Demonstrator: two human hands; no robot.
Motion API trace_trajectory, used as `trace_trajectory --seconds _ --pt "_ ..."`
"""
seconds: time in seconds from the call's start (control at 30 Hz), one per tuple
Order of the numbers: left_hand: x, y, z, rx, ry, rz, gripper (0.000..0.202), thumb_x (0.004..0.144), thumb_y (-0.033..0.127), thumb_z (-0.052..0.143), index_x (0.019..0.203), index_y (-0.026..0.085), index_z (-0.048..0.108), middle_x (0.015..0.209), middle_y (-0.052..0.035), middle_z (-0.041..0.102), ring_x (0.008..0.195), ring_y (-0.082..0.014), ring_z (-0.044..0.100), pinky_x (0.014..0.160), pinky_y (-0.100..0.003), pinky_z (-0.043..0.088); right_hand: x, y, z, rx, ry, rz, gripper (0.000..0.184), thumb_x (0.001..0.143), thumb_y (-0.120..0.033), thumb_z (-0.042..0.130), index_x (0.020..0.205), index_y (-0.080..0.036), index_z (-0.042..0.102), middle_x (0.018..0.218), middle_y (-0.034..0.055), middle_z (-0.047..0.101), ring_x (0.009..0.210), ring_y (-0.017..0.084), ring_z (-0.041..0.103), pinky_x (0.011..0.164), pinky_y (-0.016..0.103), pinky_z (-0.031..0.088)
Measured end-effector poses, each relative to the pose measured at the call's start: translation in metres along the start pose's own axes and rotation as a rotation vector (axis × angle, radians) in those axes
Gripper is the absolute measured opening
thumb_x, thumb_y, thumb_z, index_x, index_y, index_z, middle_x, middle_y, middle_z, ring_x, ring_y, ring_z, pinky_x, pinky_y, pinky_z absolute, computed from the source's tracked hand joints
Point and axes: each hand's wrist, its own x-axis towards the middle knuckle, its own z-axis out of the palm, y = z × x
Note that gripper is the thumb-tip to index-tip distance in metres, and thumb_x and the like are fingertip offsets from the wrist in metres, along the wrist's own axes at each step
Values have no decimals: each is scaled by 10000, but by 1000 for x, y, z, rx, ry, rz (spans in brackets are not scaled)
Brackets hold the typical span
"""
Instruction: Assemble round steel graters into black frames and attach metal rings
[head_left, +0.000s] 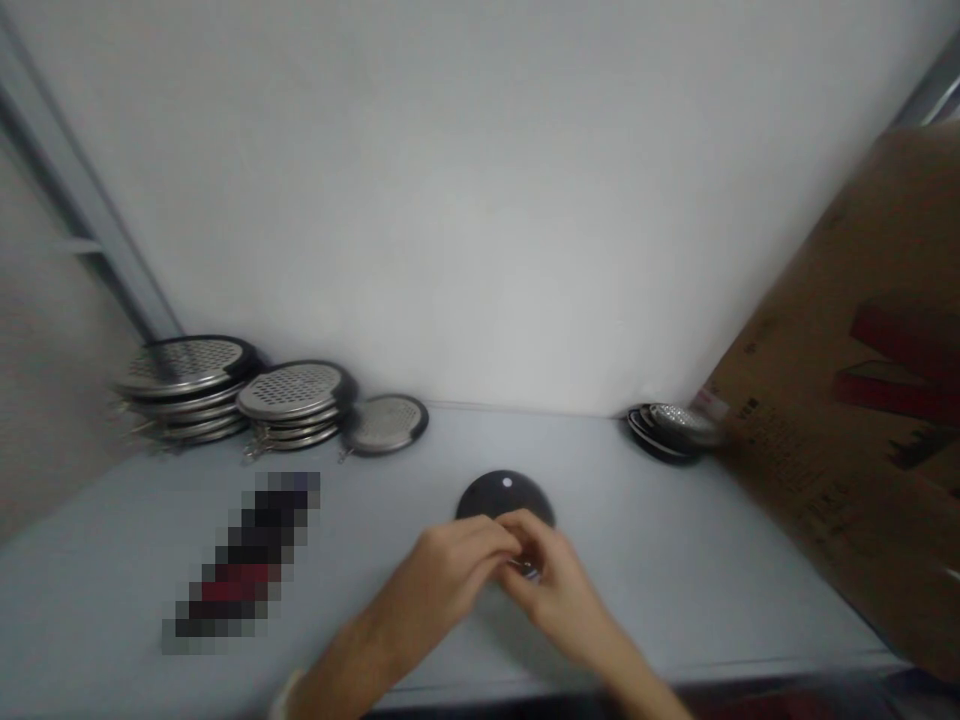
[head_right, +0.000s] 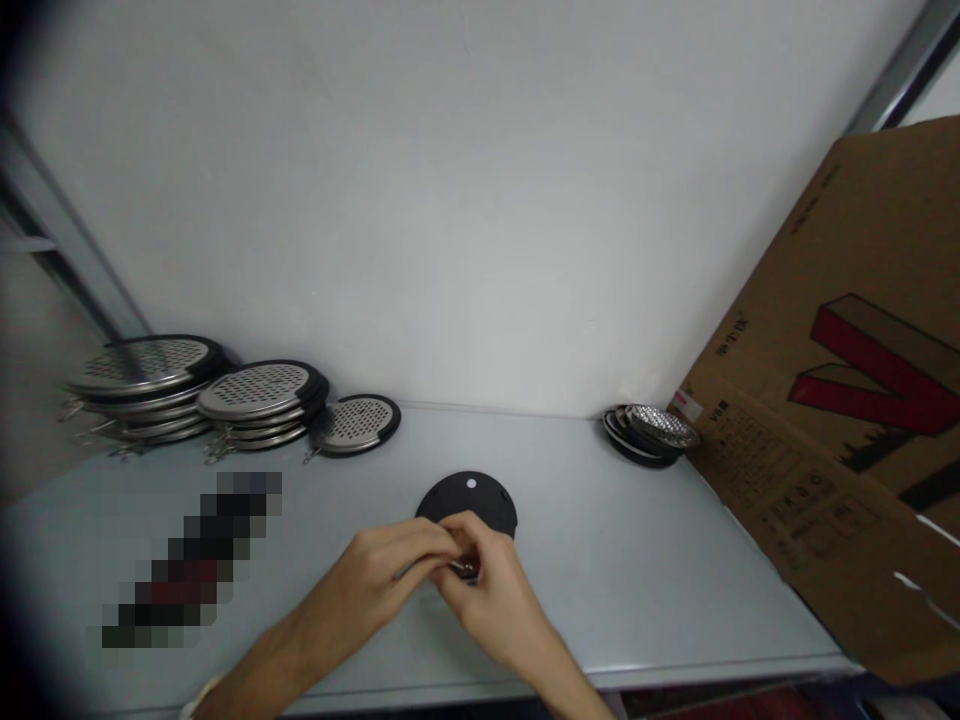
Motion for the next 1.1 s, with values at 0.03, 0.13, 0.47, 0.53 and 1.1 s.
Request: trace_trajectory --seconds 0.03,0.13,0.47,0.53,1.1 --pt "-1 -1 0 9 -2 -2 266 954 72 505 982 211 730 965 -20 767 895 -153 719 833 -215 523 -2 3 0 -8 9 14 105 880 -198 646 984 -202 655 835 -5 683 762 157 624 692 246 472" --pt "-2 -8 2 46 1 -47 234 959 83 530 971 201 732 960 -25 764 898 -160 719 836 -227 531 -9 16 -5 -102 54 49 110 934 -260 607 939 -191 693 744 -1 672 708 162 611 677 258 459" --pt "-16 -33 38 238 -20 -51 284 939 41 531 1037 198 747 1003 -49 777 911 -191 731 838 -278 578 -24 59 -16 -405 167 -163 164 980 -225 540 908 -213 687 872 53 705 830 205 642 774 308 485" --pt "-18 -34 39 259 2 -39 288 937 37 531 1019 207 749 979 -41 780 902 -194 727 833 -288 576 -25 64 -18 -432 152 -209 166 981 -212 529 914 -220 681 917 65 706 889 220 641 820 336 486" --pt "-10 -35 34 247 -49 -85 251 936 69 526 870 199 730 877 -38 734 854 -181 669 808 -276 520 -27 73 -22 -543 75 -265 176 954 -120 517 980 -228 654 1166 117 741 1265 266 622 1181 607 282"
